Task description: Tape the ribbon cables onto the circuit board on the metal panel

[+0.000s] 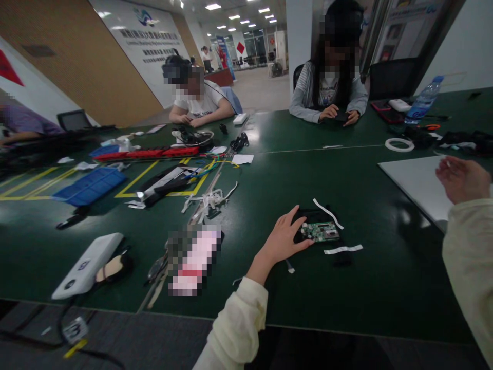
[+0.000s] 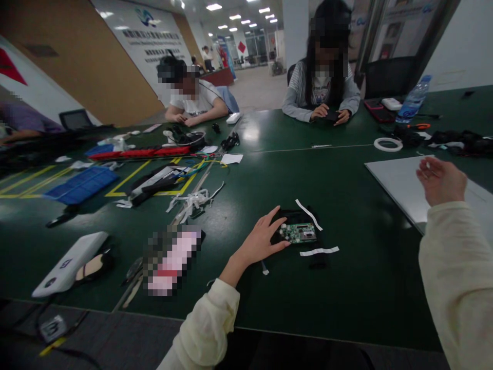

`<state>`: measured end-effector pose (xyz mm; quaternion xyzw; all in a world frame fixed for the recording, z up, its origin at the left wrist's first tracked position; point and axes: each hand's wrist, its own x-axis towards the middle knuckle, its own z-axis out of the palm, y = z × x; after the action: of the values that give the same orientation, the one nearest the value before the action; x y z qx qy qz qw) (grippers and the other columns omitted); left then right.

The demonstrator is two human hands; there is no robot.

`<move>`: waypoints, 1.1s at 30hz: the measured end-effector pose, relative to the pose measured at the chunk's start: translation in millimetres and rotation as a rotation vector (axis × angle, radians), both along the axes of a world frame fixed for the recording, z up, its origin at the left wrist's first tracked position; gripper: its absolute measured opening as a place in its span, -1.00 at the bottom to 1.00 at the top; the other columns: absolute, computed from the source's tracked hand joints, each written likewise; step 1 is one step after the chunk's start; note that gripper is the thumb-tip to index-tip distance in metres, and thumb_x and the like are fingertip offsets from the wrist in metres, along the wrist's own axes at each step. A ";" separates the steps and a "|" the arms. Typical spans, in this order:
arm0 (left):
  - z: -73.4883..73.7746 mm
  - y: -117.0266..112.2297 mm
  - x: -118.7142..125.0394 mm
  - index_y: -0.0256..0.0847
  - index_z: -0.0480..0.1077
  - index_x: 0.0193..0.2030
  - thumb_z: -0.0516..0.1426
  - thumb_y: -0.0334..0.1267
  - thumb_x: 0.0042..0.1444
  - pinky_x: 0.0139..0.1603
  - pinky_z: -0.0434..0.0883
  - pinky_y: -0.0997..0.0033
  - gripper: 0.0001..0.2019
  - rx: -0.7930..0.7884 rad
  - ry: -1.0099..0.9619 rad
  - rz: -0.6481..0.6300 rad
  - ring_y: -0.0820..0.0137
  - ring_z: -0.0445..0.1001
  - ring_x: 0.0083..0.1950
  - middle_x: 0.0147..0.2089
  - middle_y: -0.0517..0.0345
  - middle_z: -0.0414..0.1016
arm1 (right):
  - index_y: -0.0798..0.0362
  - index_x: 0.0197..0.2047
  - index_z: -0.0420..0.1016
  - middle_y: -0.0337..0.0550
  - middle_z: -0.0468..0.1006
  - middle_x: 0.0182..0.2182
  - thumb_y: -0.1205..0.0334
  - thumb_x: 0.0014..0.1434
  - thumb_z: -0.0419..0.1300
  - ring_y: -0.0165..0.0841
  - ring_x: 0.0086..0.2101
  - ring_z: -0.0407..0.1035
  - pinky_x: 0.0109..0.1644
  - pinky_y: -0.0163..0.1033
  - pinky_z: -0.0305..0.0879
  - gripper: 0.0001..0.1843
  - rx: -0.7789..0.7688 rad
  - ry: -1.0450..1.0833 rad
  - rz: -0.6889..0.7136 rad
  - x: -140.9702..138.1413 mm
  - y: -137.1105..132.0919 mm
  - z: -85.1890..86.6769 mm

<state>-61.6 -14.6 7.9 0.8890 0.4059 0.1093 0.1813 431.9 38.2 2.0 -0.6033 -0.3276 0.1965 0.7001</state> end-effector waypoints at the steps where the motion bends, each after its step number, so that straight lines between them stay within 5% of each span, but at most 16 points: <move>1: 0.6 -0.2 -0.1 -0.08 0.11 0.29 0.02 0.16 0.15 0.34 0.04 -0.04 -0.37 -0.002 -0.001 -0.002 0.07 -0.06 0.41 0.45 0.04 -0.21 | 0.07 -0.49 0.39 0.12 0.47 -0.21 0.32 0.11 -0.01 -0.43 -0.29 0.41 -0.23 -0.21 0.33 -0.79 0.004 0.157 0.066 -17.2 -0.7 6.2; 4: 1.7 -0.4 0.0 -0.07 0.10 0.29 0.02 0.15 0.15 0.32 0.07 -0.06 -0.38 -0.013 -0.002 -0.001 0.06 -0.07 0.41 0.45 0.05 -0.21 | 0.06 -0.23 0.49 -0.11 0.49 -0.25 0.30 0.07 0.18 -0.47 -0.25 0.42 -0.11 -0.29 0.35 -0.84 -0.038 0.344 0.370 -97.3 -15.5 26.1; 9: -1.9 0.9 1.3 -0.12 0.11 0.28 0.05 0.12 0.14 0.33 0.06 -0.03 -0.37 0.026 -0.032 -0.021 0.07 -0.04 0.40 0.44 -0.02 -0.17 | -0.07 0.03 0.44 -0.21 0.50 -0.23 0.14 0.15 0.18 -0.43 -0.24 0.41 -0.09 -0.23 0.39 -0.65 -0.132 0.107 0.897 -248.7 -66.6 52.9; 13: -11.5 5.0 -1.1 -0.17 0.16 0.25 0.09 -0.01 0.14 0.34 0.03 -0.01 -0.43 0.059 -0.050 -0.069 0.10 -0.06 0.41 0.41 -0.08 -0.08 | -0.01 0.06 0.43 -0.17 0.50 -0.24 0.13 0.22 0.11 -0.41 -0.26 0.41 -0.15 -0.22 0.39 -0.64 -0.176 -0.059 1.223 -315.9 -93.8 54.8; 17: -20.6 9.4 -5.9 -0.22 0.12 0.27 0.12 -0.22 0.09 0.33 0.04 0.01 -0.41 0.091 -0.030 -0.123 0.10 -0.06 0.41 0.44 -0.12 -0.21 | 0.07 0.11 0.40 -0.11 0.52 -0.21 0.12 0.26 0.04 -0.40 -0.29 0.43 -0.15 -0.21 0.39 -0.60 -0.317 -0.145 1.320 -340.4 -103.9 31.2; 22: -25.8 10.3 -6.3 -0.19 0.06 0.30 0.14 -0.21 0.06 0.31 0.06 -0.01 -0.35 0.136 -0.009 -0.126 0.07 -0.02 0.38 0.45 -0.12 -0.28 | 0.02 0.28 0.19 -0.13 0.51 -0.23 0.17 0.30 -0.04 -0.48 -0.47 0.41 -0.35 -0.31 0.38 -0.51 -0.383 -0.311 1.366 -346.0 -109.2 11.8; 29: -27.4 9.5 -0.1 -0.17 0.13 0.26 0.07 0.10 0.13 0.28 0.12 -0.05 -0.37 0.170 -0.023 -0.061 0.06 0.07 0.35 0.42 -0.12 -0.14 | -0.02 0.41 -0.22 -0.04 0.58 -0.33 0.23 0.29 -0.08 -0.23 -0.36 0.48 -0.32 -0.22 0.32 -0.33 -0.429 -1.299 1.063 -358.7 -128.0 16.9; 33: -24.8 8.6 1.3 -0.18 0.14 0.26 0.06 0.14 0.12 0.29 0.11 -0.04 -0.36 0.174 -0.001 -0.056 0.06 0.07 0.35 0.42 -0.12 -0.13 | 0.04 0.41 -0.36 -0.05 0.57 -0.43 0.12 0.30 -0.09 -0.20 -0.44 0.47 -0.39 -0.24 0.28 -0.28 -0.491 -1.530 0.963 -364.9 -138.7 16.6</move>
<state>-60.4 -6.0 -16.9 0.9124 0.3697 0.1394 0.1064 67.1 -100.6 18.5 -0.4989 -0.8630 0.0787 -0.0096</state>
